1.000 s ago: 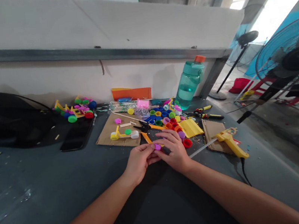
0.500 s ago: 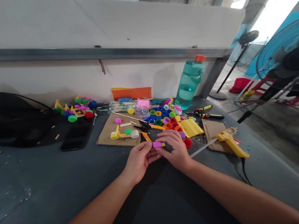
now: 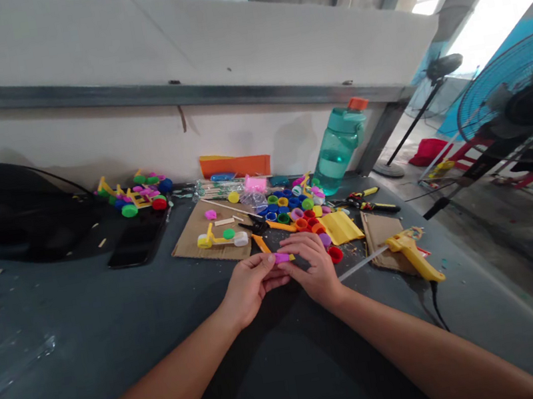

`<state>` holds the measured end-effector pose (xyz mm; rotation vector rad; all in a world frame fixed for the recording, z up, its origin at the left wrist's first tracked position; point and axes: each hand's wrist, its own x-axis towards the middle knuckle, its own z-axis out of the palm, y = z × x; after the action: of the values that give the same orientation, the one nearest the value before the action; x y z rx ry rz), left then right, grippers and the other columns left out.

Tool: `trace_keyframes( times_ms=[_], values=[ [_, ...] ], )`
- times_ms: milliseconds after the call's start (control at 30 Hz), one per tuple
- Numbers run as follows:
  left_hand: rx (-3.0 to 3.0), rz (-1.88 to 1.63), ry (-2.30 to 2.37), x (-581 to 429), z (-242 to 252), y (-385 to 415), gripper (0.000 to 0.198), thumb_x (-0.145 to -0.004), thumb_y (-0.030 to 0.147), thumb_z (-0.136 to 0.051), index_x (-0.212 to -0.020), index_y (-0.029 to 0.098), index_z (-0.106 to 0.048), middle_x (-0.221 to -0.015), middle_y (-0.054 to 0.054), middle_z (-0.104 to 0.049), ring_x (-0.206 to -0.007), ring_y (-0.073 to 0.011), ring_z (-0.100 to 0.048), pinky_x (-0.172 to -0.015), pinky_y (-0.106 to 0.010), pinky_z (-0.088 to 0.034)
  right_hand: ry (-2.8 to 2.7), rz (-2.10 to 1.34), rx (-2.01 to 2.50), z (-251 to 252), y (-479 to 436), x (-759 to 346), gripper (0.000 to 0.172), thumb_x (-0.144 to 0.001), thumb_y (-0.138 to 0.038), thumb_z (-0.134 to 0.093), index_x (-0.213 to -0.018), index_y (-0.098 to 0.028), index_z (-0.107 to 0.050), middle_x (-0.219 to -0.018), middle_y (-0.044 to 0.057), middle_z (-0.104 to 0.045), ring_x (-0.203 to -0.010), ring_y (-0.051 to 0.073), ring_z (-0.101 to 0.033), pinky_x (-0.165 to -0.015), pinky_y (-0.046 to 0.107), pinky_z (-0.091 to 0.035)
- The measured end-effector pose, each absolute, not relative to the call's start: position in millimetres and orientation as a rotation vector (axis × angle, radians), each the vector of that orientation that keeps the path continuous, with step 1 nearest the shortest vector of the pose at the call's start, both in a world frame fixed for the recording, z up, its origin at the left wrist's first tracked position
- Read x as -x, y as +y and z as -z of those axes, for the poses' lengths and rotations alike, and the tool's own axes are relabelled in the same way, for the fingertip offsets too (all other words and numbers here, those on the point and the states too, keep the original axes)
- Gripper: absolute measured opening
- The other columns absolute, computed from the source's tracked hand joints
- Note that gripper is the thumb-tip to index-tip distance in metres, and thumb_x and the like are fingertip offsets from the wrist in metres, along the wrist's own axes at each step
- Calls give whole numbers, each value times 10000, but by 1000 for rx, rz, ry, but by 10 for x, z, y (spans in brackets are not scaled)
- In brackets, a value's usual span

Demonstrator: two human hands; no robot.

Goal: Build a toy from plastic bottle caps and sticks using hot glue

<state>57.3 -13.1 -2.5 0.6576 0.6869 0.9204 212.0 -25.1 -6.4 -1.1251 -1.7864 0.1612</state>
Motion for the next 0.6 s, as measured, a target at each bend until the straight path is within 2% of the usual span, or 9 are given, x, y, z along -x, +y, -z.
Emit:
trace_keyframes(
  times_ms=[133, 300, 600],
  values=[
    [-656, -934, 688, -565, 39, -126, 162, -743, 253, -687, -798, 107, -641, -765, -76, -704, -717, -156, -668, -742, -302, -549, -1746, -150, 1149, 65, -250, -2129, 187, -770, -273, -666, -956, -257, -655, -947, 39, -675, -968, 223, -573, -898, 425, -443],
    [-635, -934, 694, -565, 44, -113, 175, -735, 248, -695, -810, 102, -634, -803, -103, -713, -746, -175, -677, -752, -310, -549, -1713, -120, 1157, 62, -248, -2147, 76, -774, -278, -662, -844, -248, -664, -890, 35, -674, -919, 218, -586, -874, 425, -449],
    [-665, -919, 666, -555, 63, -118, 174, -744, 245, -688, -825, 102, -631, -816, -92, -710, -769, -170, -676, -783, -315, -539, -1711, -45, 1135, 54, -242, -2153, 48, -775, -223, -663, -803, -242, -696, -851, 28, -680, -899, 203, -579, -859, 401, -459]
  ],
)
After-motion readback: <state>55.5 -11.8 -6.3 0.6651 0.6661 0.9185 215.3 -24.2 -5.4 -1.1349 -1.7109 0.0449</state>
